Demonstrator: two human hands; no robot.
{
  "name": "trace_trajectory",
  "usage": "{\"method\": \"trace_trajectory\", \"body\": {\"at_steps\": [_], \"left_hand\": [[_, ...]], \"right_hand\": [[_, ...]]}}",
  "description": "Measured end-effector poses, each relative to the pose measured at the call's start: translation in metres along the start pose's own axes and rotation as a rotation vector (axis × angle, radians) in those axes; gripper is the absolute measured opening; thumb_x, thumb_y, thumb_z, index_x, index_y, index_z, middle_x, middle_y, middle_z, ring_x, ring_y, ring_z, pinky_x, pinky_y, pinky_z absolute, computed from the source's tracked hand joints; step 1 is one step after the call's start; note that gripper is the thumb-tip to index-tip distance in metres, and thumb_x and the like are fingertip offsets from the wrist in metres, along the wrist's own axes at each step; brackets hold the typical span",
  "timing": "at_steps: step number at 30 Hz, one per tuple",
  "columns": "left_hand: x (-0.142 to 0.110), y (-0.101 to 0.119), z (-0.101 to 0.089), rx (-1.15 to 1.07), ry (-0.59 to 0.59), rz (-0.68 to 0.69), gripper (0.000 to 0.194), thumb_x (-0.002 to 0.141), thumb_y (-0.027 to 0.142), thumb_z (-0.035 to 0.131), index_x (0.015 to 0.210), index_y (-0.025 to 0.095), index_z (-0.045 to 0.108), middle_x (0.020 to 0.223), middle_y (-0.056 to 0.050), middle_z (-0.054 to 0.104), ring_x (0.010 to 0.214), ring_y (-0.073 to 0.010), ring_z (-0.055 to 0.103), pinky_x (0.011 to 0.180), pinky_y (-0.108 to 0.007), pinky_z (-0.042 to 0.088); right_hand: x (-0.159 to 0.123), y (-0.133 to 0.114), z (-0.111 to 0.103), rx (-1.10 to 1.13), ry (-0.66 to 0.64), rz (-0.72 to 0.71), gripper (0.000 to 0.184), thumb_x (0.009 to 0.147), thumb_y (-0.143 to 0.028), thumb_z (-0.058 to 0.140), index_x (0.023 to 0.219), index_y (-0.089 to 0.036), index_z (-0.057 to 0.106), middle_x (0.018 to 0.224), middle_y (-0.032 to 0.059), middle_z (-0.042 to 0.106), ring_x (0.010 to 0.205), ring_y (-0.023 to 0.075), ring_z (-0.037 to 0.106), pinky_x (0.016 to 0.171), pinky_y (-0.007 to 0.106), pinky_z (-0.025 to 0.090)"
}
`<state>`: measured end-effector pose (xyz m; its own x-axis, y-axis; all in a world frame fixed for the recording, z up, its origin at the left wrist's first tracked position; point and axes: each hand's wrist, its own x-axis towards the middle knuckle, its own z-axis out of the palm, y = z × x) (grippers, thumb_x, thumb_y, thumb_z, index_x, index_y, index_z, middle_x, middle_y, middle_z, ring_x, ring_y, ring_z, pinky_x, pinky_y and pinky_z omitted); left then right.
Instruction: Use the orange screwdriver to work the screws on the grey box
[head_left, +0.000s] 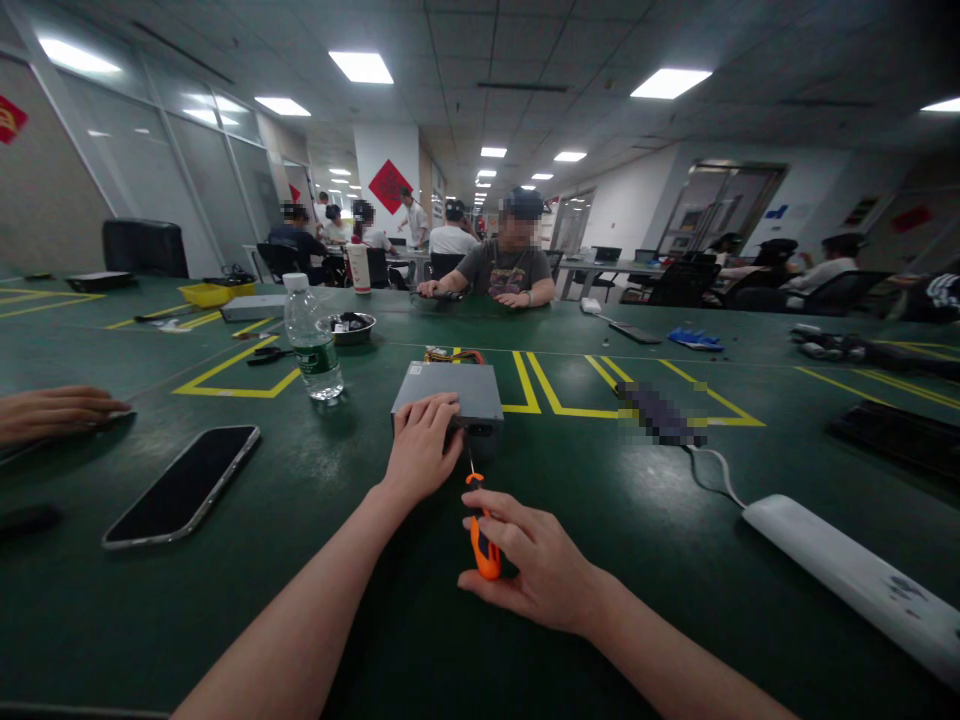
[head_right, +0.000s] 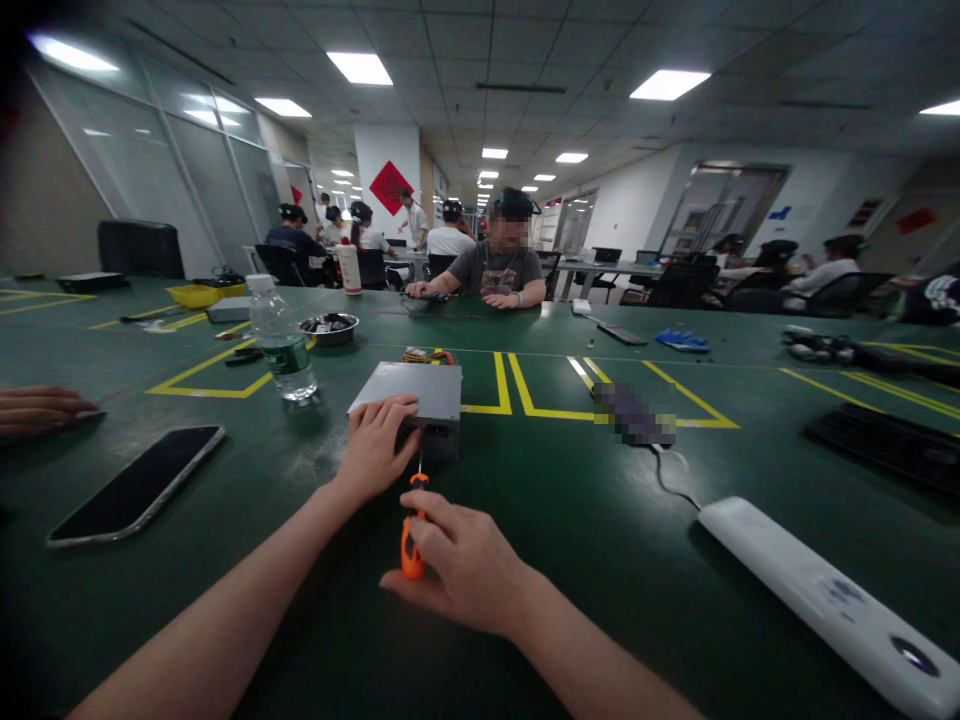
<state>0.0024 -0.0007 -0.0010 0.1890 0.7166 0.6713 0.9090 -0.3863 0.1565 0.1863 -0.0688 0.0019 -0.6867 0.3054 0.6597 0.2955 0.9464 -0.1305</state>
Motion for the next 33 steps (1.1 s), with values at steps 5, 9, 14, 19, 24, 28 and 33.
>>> {"method": "trace_trajectory", "body": {"at_steps": [5,9,14,19,24,28,33], "left_hand": [[0.001,0.000,0.000,-0.010,0.004,0.000,0.022,0.083,0.023,0.048,0.104,0.024,0.050,0.125,-0.002,0.056,0.116,-0.0218,0.046,0.095,-0.041,0.029],[0.001,0.000,0.000,-0.018,0.008,-0.008,0.020,0.084,0.023,0.047,0.104,0.024,0.049,0.125,-0.001,0.056,0.115,-0.0207,0.046,0.095,-0.040,0.028],[0.001,0.000,-0.001,-0.015,0.015,-0.004,0.020,0.083,0.022,0.049,0.103,0.025,0.049,0.124,0.000,0.057,0.115,-0.0204,0.046,0.094,-0.039,0.029],[0.001,0.000,-0.002,-0.006,0.006,0.004,0.019,0.084,0.023,0.048,0.103,0.024,0.049,0.124,0.000,0.056,0.114,-0.0207,0.046,0.093,-0.040,0.029],[0.001,0.001,-0.002,0.013,-0.002,0.006,0.018,0.085,0.023,0.047,0.103,0.024,0.049,0.124,-0.002,0.056,0.114,-0.0218,0.046,0.093,-0.041,0.029],[0.001,0.001,-0.003,0.013,-0.008,0.004,0.019,0.084,0.023,0.047,0.103,0.024,0.050,0.125,-0.002,0.056,0.113,-0.0226,0.046,0.093,-0.042,0.029],[0.001,0.001,-0.002,0.011,-0.017,0.001,0.020,0.085,0.023,0.047,0.104,0.024,0.050,0.125,-0.003,0.055,0.113,-0.0232,0.046,0.093,-0.042,0.029]], "right_hand": [[-0.001,0.002,0.001,0.060,-0.016,0.031,0.036,0.091,-0.048,0.043,0.105,-0.015,0.040,0.115,0.0211,0.055,0.096,0.0218,0.063,0.075,0.032,0.054],[0.002,0.000,-0.003,-0.076,-0.086,-0.016,0.033,0.092,-0.045,0.043,0.109,-0.017,0.047,0.117,0.0187,0.055,0.093,0.0229,0.063,0.072,0.034,0.053],[0.004,-0.004,-0.009,-0.094,-0.116,-0.039,0.035,0.092,-0.044,0.040,0.106,-0.015,0.054,0.116,0.0195,0.055,0.098,0.0261,0.059,0.075,0.037,0.051],[0.003,-0.005,-0.005,-0.086,-0.039,-0.060,0.029,0.093,-0.036,0.041,0.108,-0.012,0.049,0.110,0.0197,0.059,0.093,0.0234,0.063,0.070,0.032,0.053],[-0.001,0.000,-0.001,-0.078,0.046,-0.045,0.032,0.092,-0.046,0.043,0.101,-0.016,0.043,0.109,0.0193,0.062,0.088,0.0223,0.066,0.067,0.031,0.055],[-0.005,0.003,-0.011,-0.076,0.145,-0.105,0.026,0.090,-0.035,0.046,0.106,-0.016,0.040,0.102,0.0175,0.064,0.085,0.0207,0.067,0.064,0.029,0.055],[-0.009,0.006,-0.024,-0.137,0.236,-0.106,0.023,0.084,-0.026,0.047,0.105,-0.017,0.042,0.095,0.0145,0.067,0.079,0.0205,0.068,0.060,0.030,0.056]]}}
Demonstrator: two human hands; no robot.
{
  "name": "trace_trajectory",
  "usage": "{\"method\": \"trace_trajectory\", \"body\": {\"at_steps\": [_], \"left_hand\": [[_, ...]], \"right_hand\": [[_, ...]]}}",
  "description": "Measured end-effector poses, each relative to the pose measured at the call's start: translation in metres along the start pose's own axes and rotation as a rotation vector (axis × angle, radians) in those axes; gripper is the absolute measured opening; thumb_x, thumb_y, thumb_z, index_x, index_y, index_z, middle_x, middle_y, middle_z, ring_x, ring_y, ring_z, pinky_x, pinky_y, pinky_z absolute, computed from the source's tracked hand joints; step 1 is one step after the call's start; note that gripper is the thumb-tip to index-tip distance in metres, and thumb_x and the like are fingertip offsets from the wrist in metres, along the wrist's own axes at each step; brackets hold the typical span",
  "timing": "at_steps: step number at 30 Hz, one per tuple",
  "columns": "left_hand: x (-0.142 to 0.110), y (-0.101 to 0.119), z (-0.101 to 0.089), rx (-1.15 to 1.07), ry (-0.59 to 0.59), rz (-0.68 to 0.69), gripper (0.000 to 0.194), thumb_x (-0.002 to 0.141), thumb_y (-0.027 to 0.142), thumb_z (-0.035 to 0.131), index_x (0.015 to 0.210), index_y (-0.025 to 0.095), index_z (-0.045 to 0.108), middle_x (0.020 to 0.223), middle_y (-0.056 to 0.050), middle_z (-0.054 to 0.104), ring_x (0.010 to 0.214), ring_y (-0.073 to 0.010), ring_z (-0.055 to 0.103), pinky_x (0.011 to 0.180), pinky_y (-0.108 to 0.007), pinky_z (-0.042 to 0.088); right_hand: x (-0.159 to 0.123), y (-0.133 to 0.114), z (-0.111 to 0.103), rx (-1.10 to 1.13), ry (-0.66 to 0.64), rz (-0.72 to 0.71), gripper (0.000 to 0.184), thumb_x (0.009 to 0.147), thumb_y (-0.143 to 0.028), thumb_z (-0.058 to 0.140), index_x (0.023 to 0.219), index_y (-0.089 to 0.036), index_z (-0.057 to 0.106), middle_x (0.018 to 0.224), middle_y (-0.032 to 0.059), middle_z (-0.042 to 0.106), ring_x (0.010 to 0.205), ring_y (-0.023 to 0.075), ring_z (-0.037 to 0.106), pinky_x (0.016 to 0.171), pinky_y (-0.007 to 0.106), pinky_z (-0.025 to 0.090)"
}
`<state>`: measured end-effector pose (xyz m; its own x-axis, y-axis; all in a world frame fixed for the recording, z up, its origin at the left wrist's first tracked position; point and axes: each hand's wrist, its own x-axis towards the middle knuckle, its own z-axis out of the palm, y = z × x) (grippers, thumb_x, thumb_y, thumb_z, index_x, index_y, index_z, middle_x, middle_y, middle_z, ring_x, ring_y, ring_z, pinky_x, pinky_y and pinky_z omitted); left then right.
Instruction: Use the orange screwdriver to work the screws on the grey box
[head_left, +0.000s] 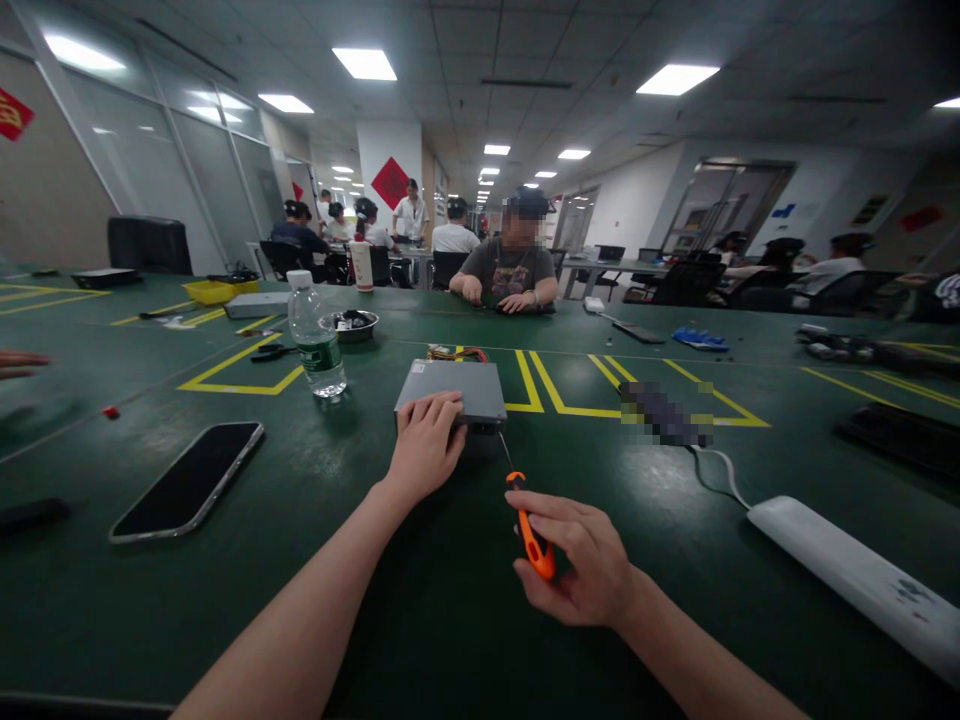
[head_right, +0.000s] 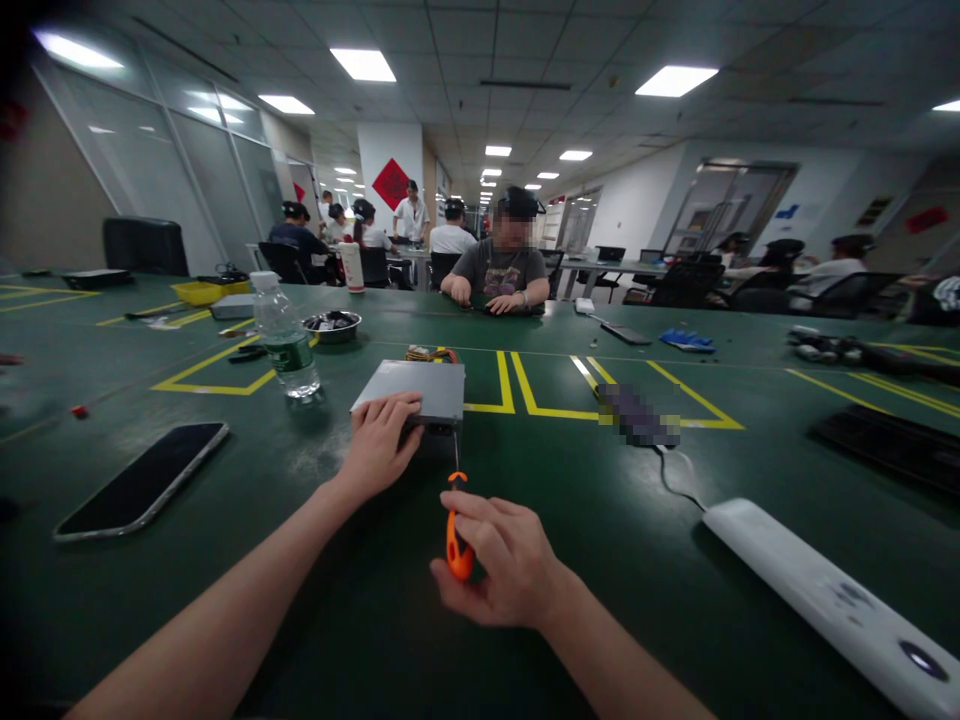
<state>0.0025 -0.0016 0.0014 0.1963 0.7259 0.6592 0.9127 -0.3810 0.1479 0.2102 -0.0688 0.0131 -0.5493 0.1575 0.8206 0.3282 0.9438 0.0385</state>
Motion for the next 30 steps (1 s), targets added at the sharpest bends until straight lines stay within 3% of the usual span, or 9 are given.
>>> {"method": "trace_trajectory", "body": {"at_steps": [19,27,30], "left_hand": [[-0.0001,-0.0006,0.0006,-0.001,0.009,-0.005,0.018,0.084,0.024,0.048,0.102,0.024,0.050,0.124,-0.002,0.056,0.113,-0.0222,0.046,0.092,-0.041,0.030],[0.0001,-0.0007,0.0014,0.000,0.011,-0.002,0.019,0.084,0.024,0.047,0.103,0.024,0.050,0.124,-0.003,0.056,0.112,-0.0228,0.046,0.092,-0.041,0.030],[-0.0001,-0.0004,0.0009,0.001,0.012,0.001,0.019,0.084,0.024,0.047,0.103,0.024,0.050,0.123,-0.003,0.056,0.112,-0.0227,0.046,0.092,-0.041,0.030]], "right_hand": [[-0.0050,0.0066,-0.0018,0.082,0.029,0.109,0.028,0.081,-0.017,0.049,0.109,-0.019,0.042,0.105,0.0129,0.063,0.087,0.0209,0.066,0.065,0.031,0.057],[-0.0003,0.0009,-0.0001,-0.010,-0.179,0.026,0.029,0.088,-0.031,0.042,0.112,-0.014,0.047,0.107,0.0176,0.059,0.084,0.0221,0.064,0.064,0.033,0.054],[0.0021,-0.0009,0.0028,-0.041,-0.167,0.012,0.028,0.089,-0.037,0.047,0.105,-0.015,0.048,0.101,0.0162,0.061,0.077,0.0210,0.064,0.060,0.032,0.052]]}}
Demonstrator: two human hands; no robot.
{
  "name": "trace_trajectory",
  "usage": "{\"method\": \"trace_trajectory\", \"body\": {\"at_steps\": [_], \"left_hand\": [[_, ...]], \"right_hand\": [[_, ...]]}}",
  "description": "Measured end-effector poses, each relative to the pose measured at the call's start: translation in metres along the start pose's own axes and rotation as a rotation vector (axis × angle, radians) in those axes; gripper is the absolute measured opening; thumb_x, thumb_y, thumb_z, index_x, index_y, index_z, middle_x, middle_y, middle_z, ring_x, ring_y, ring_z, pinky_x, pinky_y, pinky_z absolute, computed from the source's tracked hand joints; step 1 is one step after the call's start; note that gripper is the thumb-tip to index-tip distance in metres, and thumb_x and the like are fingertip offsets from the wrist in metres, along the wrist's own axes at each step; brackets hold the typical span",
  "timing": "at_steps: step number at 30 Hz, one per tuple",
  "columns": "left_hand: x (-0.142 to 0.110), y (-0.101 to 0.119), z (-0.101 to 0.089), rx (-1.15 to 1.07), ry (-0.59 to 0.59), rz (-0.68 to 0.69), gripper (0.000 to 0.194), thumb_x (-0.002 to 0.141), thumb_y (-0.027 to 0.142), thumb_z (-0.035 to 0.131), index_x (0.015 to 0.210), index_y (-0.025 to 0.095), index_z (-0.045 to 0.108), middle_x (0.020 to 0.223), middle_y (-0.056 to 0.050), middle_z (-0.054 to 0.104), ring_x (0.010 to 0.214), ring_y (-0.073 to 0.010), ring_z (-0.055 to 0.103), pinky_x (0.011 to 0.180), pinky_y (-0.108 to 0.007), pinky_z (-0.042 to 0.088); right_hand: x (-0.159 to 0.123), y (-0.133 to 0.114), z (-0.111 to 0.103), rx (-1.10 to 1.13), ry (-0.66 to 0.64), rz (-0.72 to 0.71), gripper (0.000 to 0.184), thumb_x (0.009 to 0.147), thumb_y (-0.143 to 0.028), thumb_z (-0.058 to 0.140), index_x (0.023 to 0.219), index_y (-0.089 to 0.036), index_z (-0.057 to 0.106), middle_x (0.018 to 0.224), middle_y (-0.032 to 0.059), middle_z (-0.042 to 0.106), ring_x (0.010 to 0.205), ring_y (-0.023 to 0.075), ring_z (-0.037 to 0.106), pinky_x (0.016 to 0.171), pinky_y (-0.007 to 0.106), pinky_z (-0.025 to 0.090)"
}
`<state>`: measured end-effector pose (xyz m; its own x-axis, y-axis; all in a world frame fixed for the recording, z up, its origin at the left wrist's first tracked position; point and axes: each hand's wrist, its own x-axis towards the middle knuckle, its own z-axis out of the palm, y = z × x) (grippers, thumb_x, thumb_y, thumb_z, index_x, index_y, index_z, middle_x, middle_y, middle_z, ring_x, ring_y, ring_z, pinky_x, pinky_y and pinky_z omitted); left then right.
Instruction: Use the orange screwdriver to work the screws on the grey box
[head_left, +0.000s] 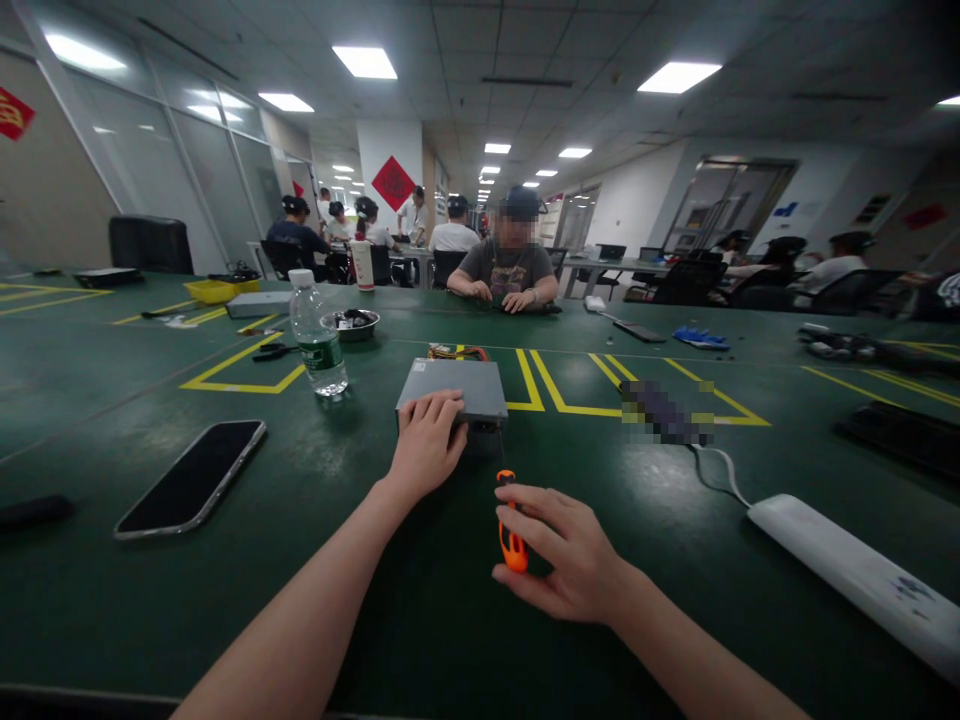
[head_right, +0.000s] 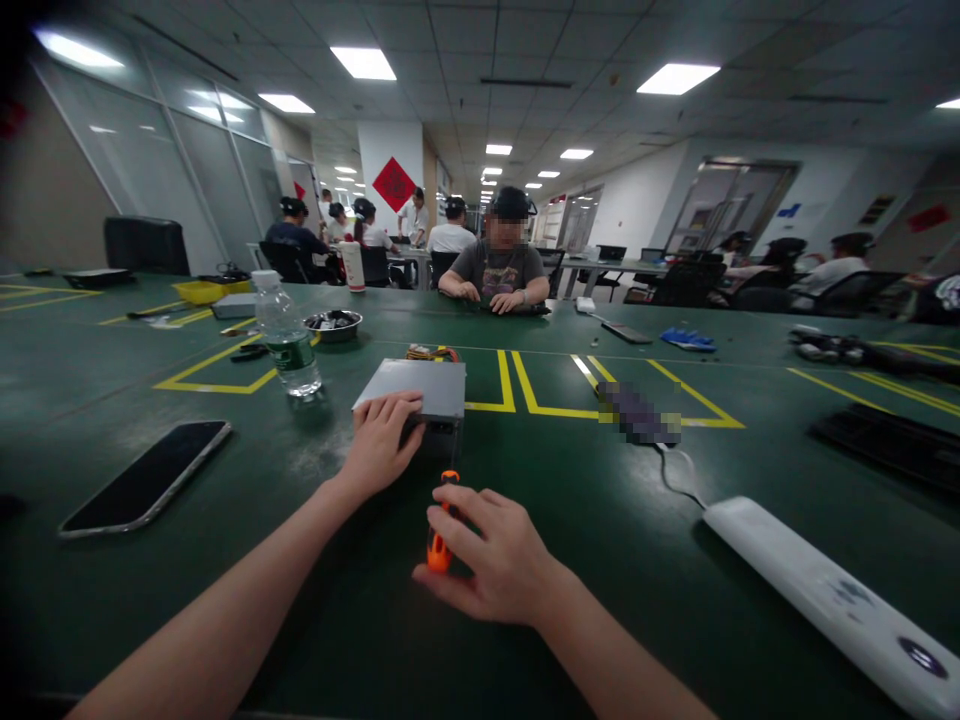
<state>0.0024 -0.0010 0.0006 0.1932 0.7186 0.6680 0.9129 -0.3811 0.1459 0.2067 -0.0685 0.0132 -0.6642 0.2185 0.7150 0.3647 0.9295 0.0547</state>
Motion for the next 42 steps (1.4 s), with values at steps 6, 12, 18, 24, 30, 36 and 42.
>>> {"method": "trace_trajectory", "body": {"at_steps": [6,12,18,24,30,36,42], "left_hand": [[-0.0003,-0.0005,-0.0005,-0.002,-0.001,-0.001,0.019,0.084,0.025,0.047,0.103,0.024,0.050,0.123,-0.004,0.056,0.112,-0.0232,0.047,0.092,-0.041,0.030],[-0.0002,0.0004,0.0006,0.005,0.011,0.000,0.018,0.084,0.024,0.048,0.102,0.023,0.050,0.123,-0.003,0.056,0.111,-0.0228,0.047,0.093,-0.041,0.029],[-0.0005,-0.0001,0.0003,0.006,0.013,0.001,0.018,0.084,0.024,0.048,0.102,0.024,0.050,0.122,-0.003,0.056,0.111,-0.0227,0.047,0.093,-0.041,0.029],[-0.0005,-0.0007,0.0009,0.004,0.013,0.002,0.019,0.084,0.024,0.048,0.103,0.024,0.050,0.123,-0.004,0.056,0.112,-0.0231,0.046,0.093,-0.042,0.029],[-0.0008,0.0002,-0.0013,0.008,0.018,0.007,0.019,0.084,0.024,0.048,0.104,0.023,0.050,0.122,-0.004,0.055,0.112,-0.0226,0.046,0.093,-0.041,0.030],[-0.0005,0.0003,-0.0013,0.011,0.021,0.004,0.021,0.084,0.024,0.049,0.104,0.023,0.051,0.119,-0.005,0.055,0.110,-0.0229,0.047,0.092,-0.041,0.031],[-0.0004,0.0001,-0.0004,0.009,0.020,0.002,0.022,0.083,0.025,0.049,0.105,0.024,0.052,0.117,-0.004,0.056,0.109,-0.0232,0.047,0.092,-0.040,0.032]], "right_hand": [[-0.0029,0.0020,0.0073,0.009,0.033,0.039,0.029,0.085,-0.044,0.054,0.093,-0.017,0.045,0.097,0.0137,0.063,0.075,0.0197,0.064,0.061,0.030,0.051],[-0.0010,-0.0014,0.0022,-0.002,-0.101,0.017,0.039,0.090,-0.048,0.041,0.109,-0.015,0.049,0.104,0.0162,0.059,0.081,0.0215,0.063,0.063,0.032,0.051],[0.0014,-0.0025,0.0070,0.050,-0.038,0.039,0.035,0.088,-0.047,0.048,0.103,-0.015,0.047,0.100,0.0149,0.062,0.080,0.0211,0.064,0.065,0.032,0.052],[-0.0032,-0.0004,0.0078,0.133,-0.045,0.108,0.040,0.085,-0.052,0.051,0.102,-0.017,0.043,0.104,0.0147,0.060,0.092,0.0228,0.063,0.073,0.033,0.052],[0.0005,-0.0022,0.0015,0.041,-0.080,0.051,0.033,0.090,-0.041,0.046,0.110,-0.015,0.048,0.105,0.0159,0.059,0.082,0.0222,0.063,0.065,0.034,0.052],[-0.0008,-0.0010,0.0067,0.098,-0.004,0.103,0.040,0.085,-0.052,0.051,0.101,-0.016,0.045,0.098,0.0130,0.062,0.085,0.0217,0.064,0.069,0.033,0.053],[0.0004,-0.0035,0.0023,0.155,-0.098,0.118,0.037,0.089,-0.042,0.045,0.113,-0.014,0.044,0.109,0.0160,0.056,0.096,0.0231,0.060,0.074,0.033,0.052]]}}
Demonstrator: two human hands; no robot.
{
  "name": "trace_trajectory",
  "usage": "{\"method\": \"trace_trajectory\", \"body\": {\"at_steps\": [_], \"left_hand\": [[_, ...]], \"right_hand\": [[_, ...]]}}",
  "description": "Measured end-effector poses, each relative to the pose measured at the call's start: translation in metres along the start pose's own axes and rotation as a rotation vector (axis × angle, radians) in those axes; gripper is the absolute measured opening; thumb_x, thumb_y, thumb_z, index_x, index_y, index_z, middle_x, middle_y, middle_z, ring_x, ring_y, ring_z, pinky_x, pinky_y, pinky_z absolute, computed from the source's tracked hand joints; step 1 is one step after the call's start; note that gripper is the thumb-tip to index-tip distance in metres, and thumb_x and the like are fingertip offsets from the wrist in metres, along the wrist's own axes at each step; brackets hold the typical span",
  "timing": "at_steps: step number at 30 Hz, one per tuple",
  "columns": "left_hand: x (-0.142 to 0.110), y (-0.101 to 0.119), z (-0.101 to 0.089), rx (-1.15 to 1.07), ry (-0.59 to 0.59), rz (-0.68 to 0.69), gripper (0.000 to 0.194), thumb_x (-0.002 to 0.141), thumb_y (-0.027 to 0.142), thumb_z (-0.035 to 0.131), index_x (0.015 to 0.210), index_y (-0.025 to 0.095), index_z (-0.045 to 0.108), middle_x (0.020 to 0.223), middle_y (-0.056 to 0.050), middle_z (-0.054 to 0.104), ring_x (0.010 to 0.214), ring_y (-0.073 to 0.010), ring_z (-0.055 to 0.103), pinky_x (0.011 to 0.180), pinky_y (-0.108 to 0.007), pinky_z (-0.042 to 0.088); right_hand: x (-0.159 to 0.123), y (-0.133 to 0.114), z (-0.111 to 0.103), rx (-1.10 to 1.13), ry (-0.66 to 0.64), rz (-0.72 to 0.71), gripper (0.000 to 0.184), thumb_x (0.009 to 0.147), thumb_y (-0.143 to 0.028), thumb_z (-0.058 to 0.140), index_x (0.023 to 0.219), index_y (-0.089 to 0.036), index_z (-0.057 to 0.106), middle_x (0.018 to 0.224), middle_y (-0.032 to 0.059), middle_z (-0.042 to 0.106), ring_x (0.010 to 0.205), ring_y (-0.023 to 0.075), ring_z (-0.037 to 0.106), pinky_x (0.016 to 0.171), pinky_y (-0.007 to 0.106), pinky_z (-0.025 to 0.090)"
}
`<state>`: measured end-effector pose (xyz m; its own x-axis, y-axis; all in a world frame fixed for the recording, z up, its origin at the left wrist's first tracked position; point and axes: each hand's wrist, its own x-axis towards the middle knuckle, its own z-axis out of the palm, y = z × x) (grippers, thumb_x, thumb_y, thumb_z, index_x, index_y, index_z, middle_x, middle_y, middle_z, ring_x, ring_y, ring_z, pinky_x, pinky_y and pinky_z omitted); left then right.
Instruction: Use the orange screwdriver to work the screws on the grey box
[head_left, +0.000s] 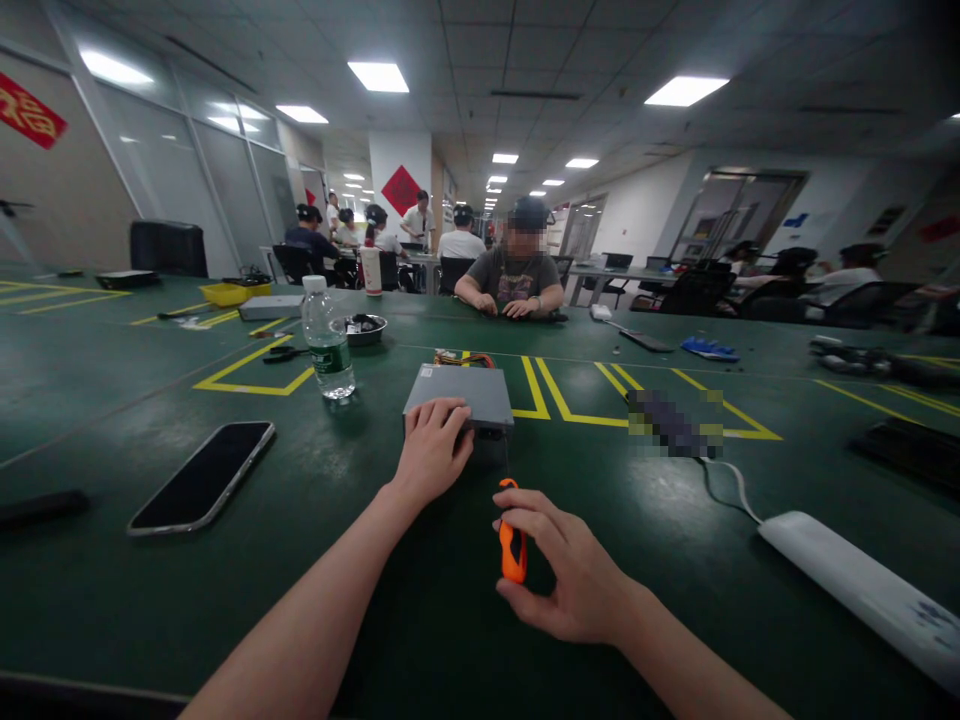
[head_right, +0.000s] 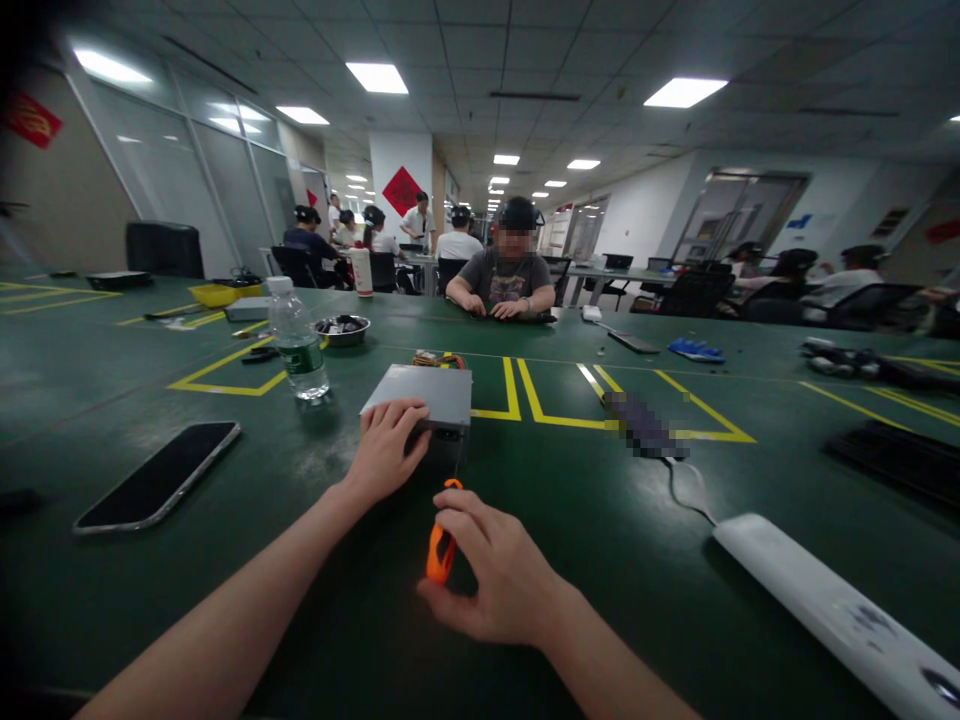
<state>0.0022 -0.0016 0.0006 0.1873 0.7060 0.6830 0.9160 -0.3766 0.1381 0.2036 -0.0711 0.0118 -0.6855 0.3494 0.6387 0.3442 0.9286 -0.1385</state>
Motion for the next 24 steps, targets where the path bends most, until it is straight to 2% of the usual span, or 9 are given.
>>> {"method": "trace_trajectory", "body": {"at_steps": [5,11,14,18,24], "left_hand": [[0.0000,-0.0014,0.0005,-0.008,0.010,-0.001,0.023,0.082,0.024,0.050,0.105,0.024,0.052,0.117,-0.004,0.056,0.108,-0.0236,0.047,0.091,-0.041,0.033],[0.0002,-0.0016,0.0018,-0.015,0.017,-0.008,0.020,0.082,0.024,0.050,0.102,0.024,0.053,0.115,-0.004,0.057,0.108,-0.0234,0.047,0.090,-0.041,0.033],[0.0003,-0.0003,0.0007,-0.022,0.019,-0.012,0.019,0.082,0.024,0.049,0.101,0.024,0.053,0.115,-0.005,0.058,0.108,-0.0232,0.047,0.091,-0.041,0.033],[0.0006,-0.0002,0.0001,-0.025,0.018,-0.009,0.019,0.083,0.025,0.049,0.102,0.024,0.053,0.115,-0.004,0.058,0.108,-0.0232,0.047,0.091,-0.041,0.032],[0.0009,-0.0009,0.0001,-0.026,0.018,-0.012,0.019,0.083,0.025,0.050,0.101,0.024,0.053,0.115,-0.004,0.058,0.108,-0.0235,0.048,0.090,-0.041,0.033]], "right_hand": [[0.0033,-0.0017,-0.0002,-0.118,-0.038,-0.051,0.035,0.091,-0.045,0.044,0.112,-0.017,0.049,0.108,0.0154,0.057,0.083,0.0213,0.063,0.066,0.033,0.051],[-0.0001,0.0022,0.0067,0.016,0.028,0.017,0.035,0.084,-0.048,0.055,0.100,-0.019,0.043,0.102,0.0126,0.059,0.087,0.0216,0.063,0.069,0.032,0.053],[-0.0004,0.0006,0.0032,0.011,-0.011,0.024,0.037,0.084,-0.046,0.054,0.104,-0.017,0.044,0.105,0.0140,0.057,0.090,0.0224,0.061,0.071,0.033,0.052],[0.0013,-0.0020,-0.0017,-0.084,-0.061,-0.024,0.033,0.086,-0.038,0.047,0.111,-0.017,0.049,0.108,0.0148,0.056,0.083,0.0213,0.061,0.068,0.034,0.051],[0.0011,0.0007,0.0045,-0.099,0.093,-0.075,0.029,0.086,-0.040,0.053,0.100,-0.016,0.047,0.097,0.0139,0.062,0.076,0.0202,0.063,0.063,0.032,0.051]]}}
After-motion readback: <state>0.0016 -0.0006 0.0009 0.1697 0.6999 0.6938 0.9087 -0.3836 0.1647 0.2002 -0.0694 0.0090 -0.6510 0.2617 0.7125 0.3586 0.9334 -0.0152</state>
